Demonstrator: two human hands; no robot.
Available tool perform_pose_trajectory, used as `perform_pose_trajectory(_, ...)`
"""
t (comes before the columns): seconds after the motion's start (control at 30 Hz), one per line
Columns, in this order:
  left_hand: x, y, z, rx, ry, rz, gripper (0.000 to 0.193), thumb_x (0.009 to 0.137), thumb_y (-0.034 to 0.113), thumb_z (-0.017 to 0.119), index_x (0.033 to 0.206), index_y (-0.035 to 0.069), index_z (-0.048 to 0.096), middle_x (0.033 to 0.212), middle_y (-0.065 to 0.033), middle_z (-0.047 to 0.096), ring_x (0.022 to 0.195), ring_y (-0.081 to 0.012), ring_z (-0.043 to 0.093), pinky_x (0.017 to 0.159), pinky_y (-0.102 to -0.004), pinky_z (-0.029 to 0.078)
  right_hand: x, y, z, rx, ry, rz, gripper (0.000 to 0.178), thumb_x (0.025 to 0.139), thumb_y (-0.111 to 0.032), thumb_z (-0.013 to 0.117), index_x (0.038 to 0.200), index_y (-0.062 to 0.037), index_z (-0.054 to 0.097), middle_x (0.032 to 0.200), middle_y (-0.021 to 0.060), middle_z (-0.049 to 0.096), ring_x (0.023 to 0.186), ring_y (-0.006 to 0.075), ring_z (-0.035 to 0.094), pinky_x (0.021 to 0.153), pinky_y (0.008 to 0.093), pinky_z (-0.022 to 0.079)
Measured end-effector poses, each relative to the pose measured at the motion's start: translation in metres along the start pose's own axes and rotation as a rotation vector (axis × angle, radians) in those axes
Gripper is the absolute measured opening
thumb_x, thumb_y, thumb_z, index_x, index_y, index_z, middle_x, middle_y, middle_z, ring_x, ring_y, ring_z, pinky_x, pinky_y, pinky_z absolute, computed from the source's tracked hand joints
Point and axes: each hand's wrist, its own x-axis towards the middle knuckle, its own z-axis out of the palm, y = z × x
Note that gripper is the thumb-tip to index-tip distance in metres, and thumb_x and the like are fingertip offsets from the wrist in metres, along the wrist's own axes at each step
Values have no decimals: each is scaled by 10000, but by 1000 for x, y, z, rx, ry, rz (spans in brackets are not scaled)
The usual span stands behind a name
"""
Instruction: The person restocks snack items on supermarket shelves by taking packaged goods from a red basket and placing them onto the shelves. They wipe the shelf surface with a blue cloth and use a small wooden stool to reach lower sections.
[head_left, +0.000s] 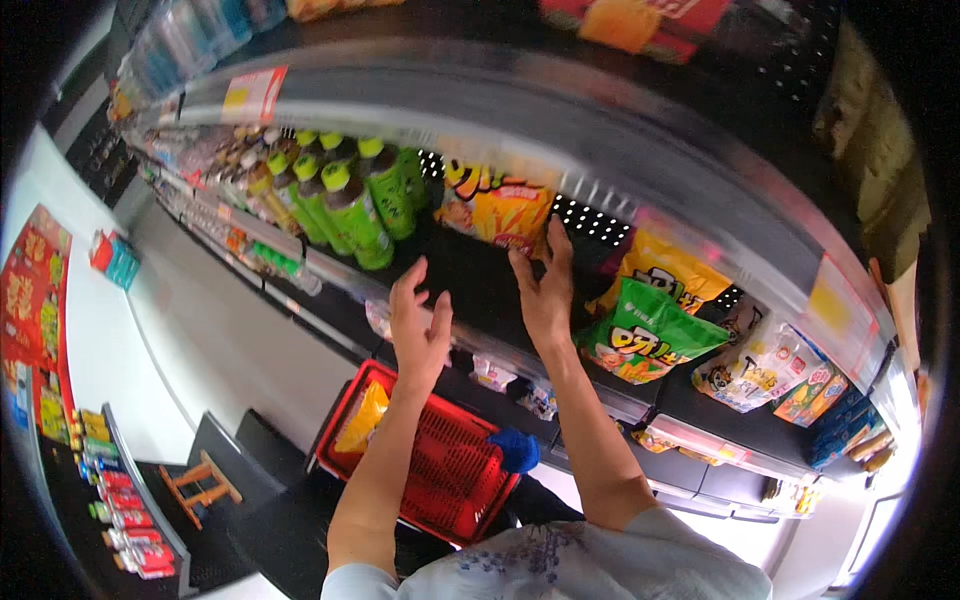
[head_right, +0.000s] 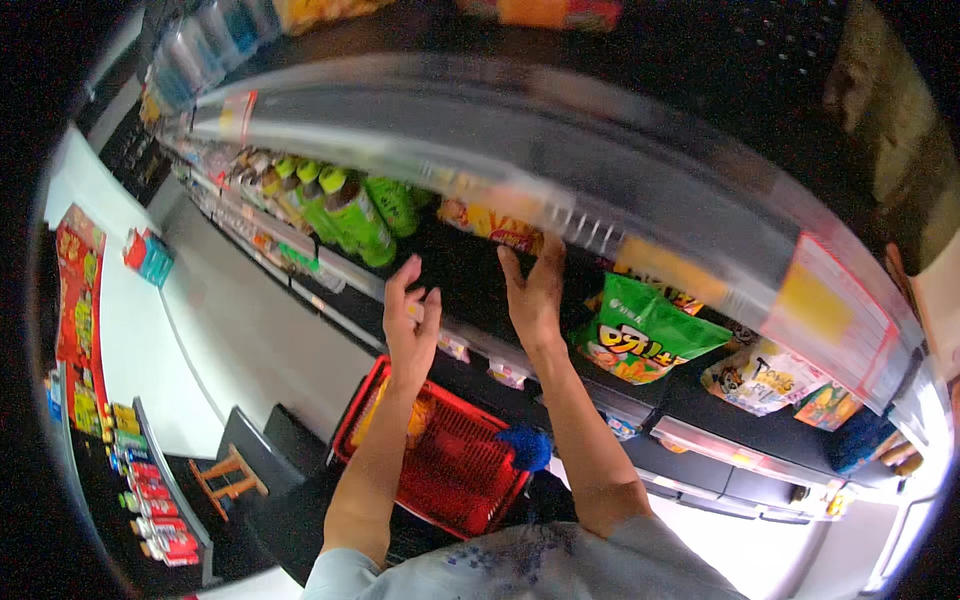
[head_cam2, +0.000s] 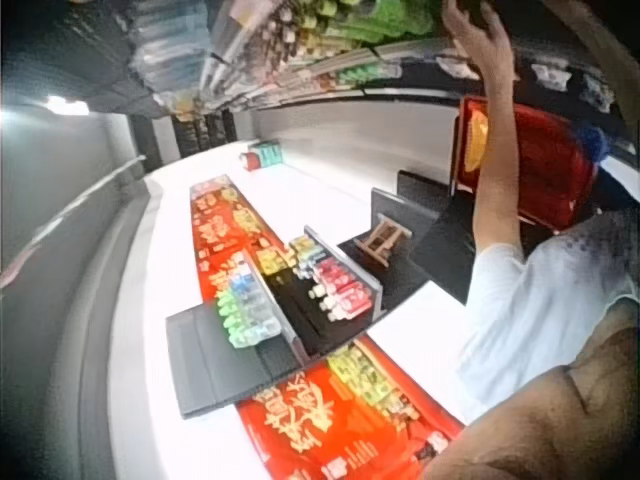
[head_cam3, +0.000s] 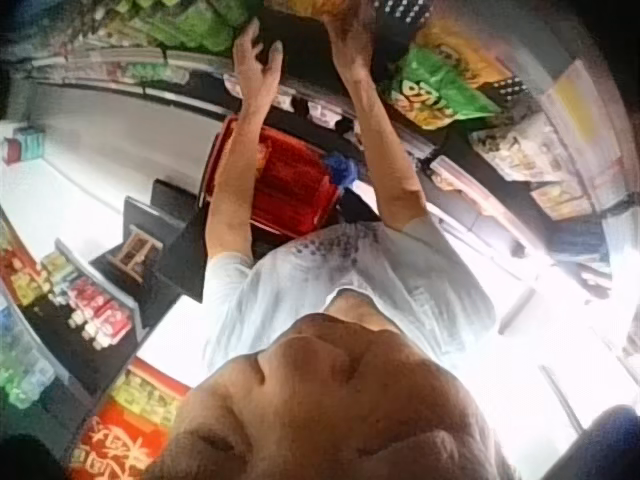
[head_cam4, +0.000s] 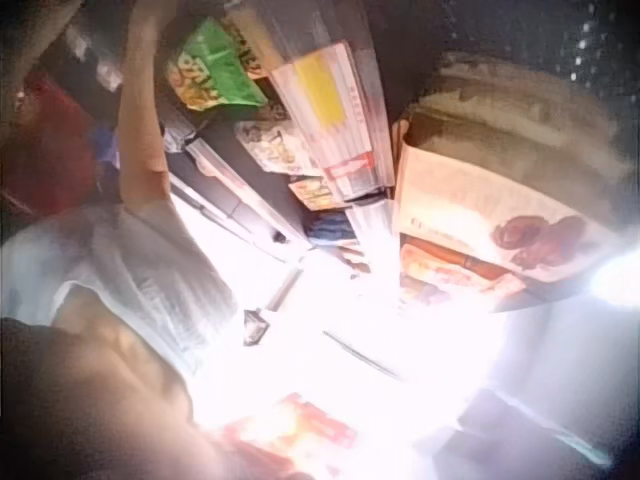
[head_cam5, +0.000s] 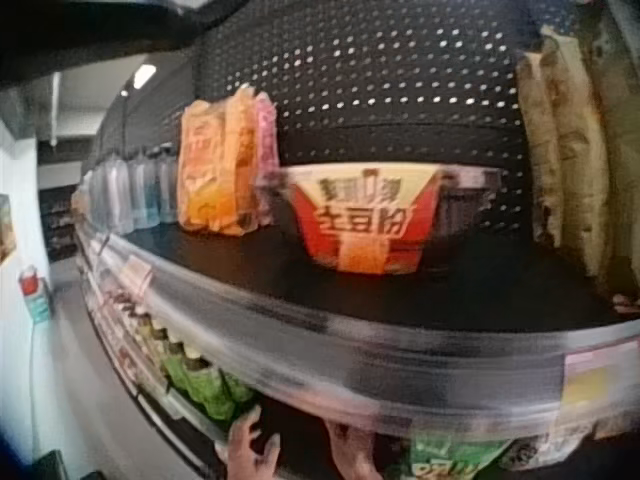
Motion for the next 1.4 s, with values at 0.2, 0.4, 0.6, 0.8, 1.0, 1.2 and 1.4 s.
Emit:
perform_pose_trajectory(0.2,-191,-83,-54,162,153,-302,340,925,-3,604,1259,10,540,1168,-113,594,988,-218,629,836,-303,534,-84,-84,-59,4,-419,-130,478,870,23,653,1328,22,514,1283,226,558,1172,379,545,1024,428,422)
perform_pose_trajectory(0.4,-342,-158,-122,644,135,-681,524,868,110,696,1336,30,475,1219,-165,539,1174,-358,495,969,-448,451,-193,-79,-89,16,-936,-52,406,868,-11,673,1263,-23,583,1221,187,600,1131,367,575,960,436,472)
perform_pose_trajectory(0.6,-316,-191,-160,936,23,-653,663,824,165,728,1411,45,444,1418,-178,478,1322,-366,411,1095,-466,370,-230,-73,-101,-42,-1074,-52,371,858,-6,675,1216,-44,584,1199,161,594,1089,346,586,910,438,509)
perform_pose_trajectory(0.8,-280,-230,-158,999,-138,-677,660,817,193,734,1411,87,467,1402,-173,495,1319,-348,426,1090,-481,371,-238,-63,-107,-132,-1087,-85,356,821,1,697,1160,-56,606,1137,139,624,1064,340,599,888,435,522)
perform_pose_trajectory(1.0,-283,-262,-145,1130,-154,-704,342,924,261,589,1217,89,623,1232,-182,589,1186,-359,517,1023,-490,405,-245,-58,-123,-181,-1053,-38,275,843,-29,681,1109,-54,619,1092,135,634,1046,327,610,859,419,536)
perform_pose_trajectory(1.2,-295,-271,-137,1089,-289,-701,191,899,236,601,926,88,719,1001,-181,669,1043,-362,595,922,-496,445,-259,-47,-130,-212,-1084,-78,279,856,-71,676,1124,-59,602,1073,126,616,982,316,614,812,404,547)
perform_pose_trajectory(1.4,-327,-272,-171,547,-15,-597,93,857,152,662,876,61,673,951,-156,670,961,-367,618,851,-510,458,-277,-24,-117,-123,-1094,-109,388,868,-170,698,1221,-58,582,1123,150,619,1051,335,613,870,407,541)
